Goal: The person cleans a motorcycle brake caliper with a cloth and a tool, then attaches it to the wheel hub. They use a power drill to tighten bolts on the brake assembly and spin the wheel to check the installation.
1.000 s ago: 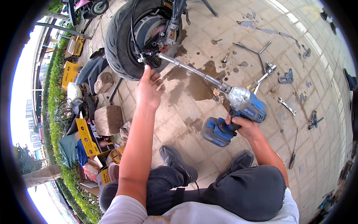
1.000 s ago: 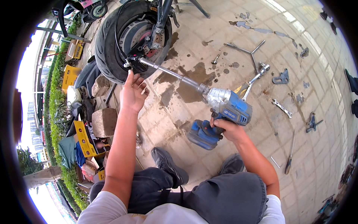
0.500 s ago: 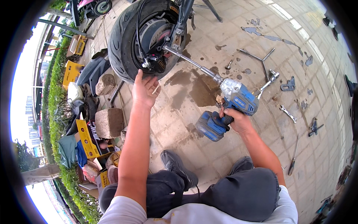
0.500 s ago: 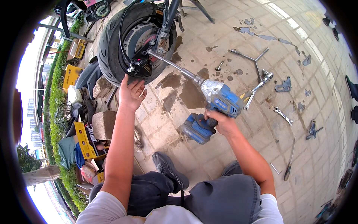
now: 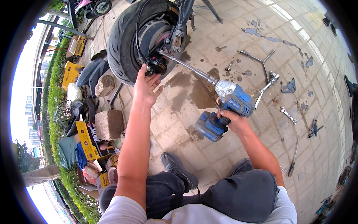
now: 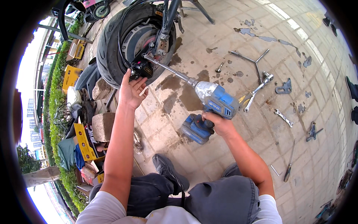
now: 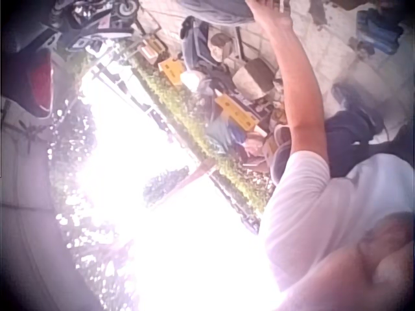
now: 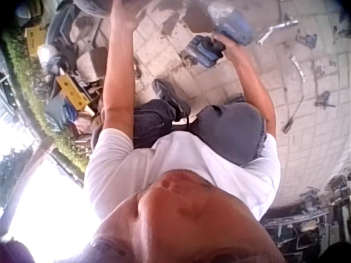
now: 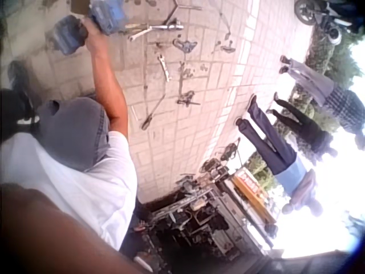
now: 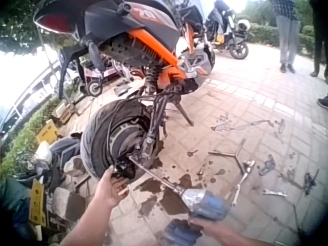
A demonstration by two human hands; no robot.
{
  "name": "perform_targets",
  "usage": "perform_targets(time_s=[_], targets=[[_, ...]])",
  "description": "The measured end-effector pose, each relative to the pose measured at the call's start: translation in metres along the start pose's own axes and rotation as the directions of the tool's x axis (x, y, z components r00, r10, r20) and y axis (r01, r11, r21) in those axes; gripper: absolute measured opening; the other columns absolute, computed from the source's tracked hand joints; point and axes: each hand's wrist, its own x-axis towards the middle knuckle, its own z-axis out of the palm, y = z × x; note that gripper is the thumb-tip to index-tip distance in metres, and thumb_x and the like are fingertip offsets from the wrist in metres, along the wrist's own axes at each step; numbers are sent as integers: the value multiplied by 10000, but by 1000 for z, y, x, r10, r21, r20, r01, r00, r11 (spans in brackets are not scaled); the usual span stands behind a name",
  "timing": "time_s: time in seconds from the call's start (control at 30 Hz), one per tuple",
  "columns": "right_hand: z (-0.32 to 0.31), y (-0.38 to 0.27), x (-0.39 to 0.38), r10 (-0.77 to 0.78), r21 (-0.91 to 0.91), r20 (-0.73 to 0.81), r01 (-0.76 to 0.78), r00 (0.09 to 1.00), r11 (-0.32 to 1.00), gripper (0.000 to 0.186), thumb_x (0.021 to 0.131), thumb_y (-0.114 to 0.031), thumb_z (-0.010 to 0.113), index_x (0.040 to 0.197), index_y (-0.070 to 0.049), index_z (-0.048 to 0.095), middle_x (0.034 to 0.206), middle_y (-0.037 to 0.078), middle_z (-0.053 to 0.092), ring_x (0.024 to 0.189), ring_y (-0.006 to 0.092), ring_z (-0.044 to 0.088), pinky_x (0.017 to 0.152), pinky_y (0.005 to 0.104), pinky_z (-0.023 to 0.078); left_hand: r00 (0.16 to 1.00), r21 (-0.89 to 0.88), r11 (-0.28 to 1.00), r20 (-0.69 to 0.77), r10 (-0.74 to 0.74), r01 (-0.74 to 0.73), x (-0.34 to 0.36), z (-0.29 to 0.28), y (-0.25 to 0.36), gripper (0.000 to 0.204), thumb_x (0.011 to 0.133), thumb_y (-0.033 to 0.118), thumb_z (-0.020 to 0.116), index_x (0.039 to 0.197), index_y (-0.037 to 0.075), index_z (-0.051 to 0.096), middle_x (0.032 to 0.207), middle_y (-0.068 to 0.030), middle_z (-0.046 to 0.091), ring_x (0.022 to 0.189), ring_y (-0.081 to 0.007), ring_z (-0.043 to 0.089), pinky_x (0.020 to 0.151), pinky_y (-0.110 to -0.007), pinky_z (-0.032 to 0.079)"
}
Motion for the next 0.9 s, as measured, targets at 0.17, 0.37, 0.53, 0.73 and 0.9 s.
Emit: perform_targets(time_s=[0.17,0.37,0.53,0.73,0.9], targets=[[0,-1,1,-4,13,-18,5,1000,1000,223,762,-21,666,977,-28,604,805,48,608,708,150,564,661,302,470,998,0,1000,-58,2,-2,4,3,-5,682,809,603,607,1135,7,547,1171,-90,547,996,-182,413,897,-410,376],[-7,-2,1,-32,-102,-67,25,997,994,253,755,-15,697,995,-28,621,843,52,633,748,139,594,685,305,492,1000,-20,1000,-29,1,-2,8,-1,-9,676,811,597,604,1139,9,543,1212,-87,510,1031,-193,413,958,-447,349],[-5,-23,0,-306,-511,-33,247,951,823,302,775,-62,727,1058,-28,627,950,54,659,872,153,619,780,319,501,1000,-30,999,-16,10,-11,7,-1,-10,712,798,595,616,1174,-3,526,1236,-99,504,1064,-202,417,965,-448,350],[-12,-40,15,-330,-547,-18,267,944,793,291,760,-61,728,1031,-25,629,917,53,656,829,161,618,740,319,506,1000,-50,999,-13,2,-3,6,0,-10,754,782,596,626,1210,-14,506,1272,-116,497,1103,-208,427,963,-446,356],[-6,-61,21,25,-118,-87,-35,996,992,337,712,-14,671,1040,-21,595,944,73,612,665,173,588,593,315,492,1000,-49,999,-1,4,-4,6,0,-11,758,779,591,627,1215,-15,500,1275,-113,497,1096,-203,437,952,-441,362]])
